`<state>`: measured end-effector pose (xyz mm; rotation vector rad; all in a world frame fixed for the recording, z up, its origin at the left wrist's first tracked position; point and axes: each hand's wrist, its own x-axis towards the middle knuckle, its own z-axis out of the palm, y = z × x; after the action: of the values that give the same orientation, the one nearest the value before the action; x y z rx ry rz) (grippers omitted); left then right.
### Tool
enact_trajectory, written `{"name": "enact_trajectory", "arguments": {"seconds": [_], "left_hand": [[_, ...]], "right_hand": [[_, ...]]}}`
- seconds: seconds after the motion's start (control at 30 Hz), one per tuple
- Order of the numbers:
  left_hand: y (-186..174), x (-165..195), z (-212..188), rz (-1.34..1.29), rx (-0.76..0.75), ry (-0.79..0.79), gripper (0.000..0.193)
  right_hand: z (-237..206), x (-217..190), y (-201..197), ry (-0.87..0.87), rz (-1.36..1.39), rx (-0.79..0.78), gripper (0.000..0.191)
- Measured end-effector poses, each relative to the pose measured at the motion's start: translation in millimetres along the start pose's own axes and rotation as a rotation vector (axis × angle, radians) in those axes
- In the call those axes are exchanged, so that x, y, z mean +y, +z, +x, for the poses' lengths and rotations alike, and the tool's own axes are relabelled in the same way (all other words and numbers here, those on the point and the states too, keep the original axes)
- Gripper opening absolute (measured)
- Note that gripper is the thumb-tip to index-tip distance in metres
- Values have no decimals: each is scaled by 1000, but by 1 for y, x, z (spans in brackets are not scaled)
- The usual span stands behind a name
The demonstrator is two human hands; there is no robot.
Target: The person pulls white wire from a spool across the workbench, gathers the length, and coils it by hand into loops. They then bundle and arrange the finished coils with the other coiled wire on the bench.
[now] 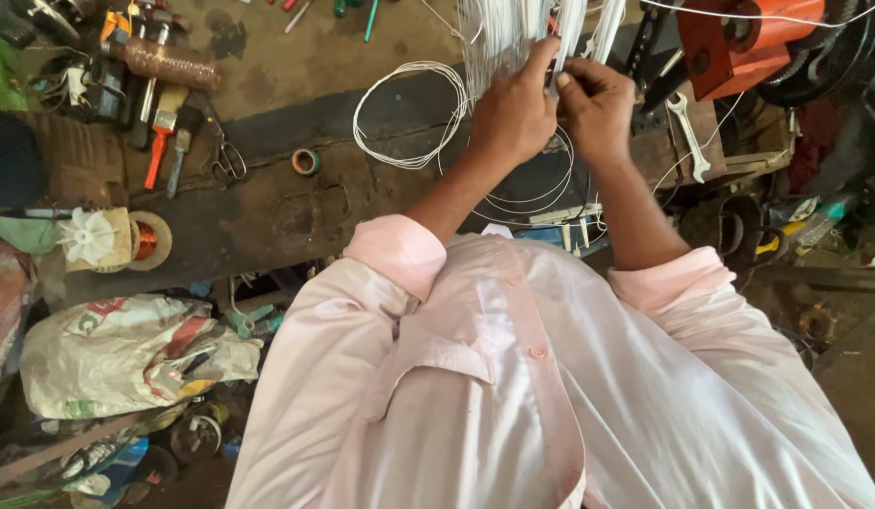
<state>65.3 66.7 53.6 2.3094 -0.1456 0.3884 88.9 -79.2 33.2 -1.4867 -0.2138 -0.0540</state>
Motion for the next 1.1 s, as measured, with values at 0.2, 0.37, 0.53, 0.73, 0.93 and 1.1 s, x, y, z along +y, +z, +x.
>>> {"name": "enact_trajectory", "arguments": {"seconds": [0.2, 0.37, 0.53, 0.73, 0.93, 1.1], "left_hand": [[-11, -14, 4, 130, 43, 146, 37], [-5, -14, 1, 135, 167, 204, 15], [-8, -10, -2, 53, 185, 203, 9], [5, -9, -11, -125, 191, 41, 8], [43, -14, -20, -1359, 1, -401, 9], [36, -18, -22, -1350, -46, -544, 13]], "right_hand": [[2, 1, -9, -56, -147, -75, 13], [2, 3, -9, -33, -185, -48, 12], [-2, -7, -7, -67, -255, -48, 13], [-40, -47, -5, -574, -765, -6, 18], [-49, -70, 0, -607, -717, -92, 28], [-38, -76, 0, -682, -779, -156, 32]]}}
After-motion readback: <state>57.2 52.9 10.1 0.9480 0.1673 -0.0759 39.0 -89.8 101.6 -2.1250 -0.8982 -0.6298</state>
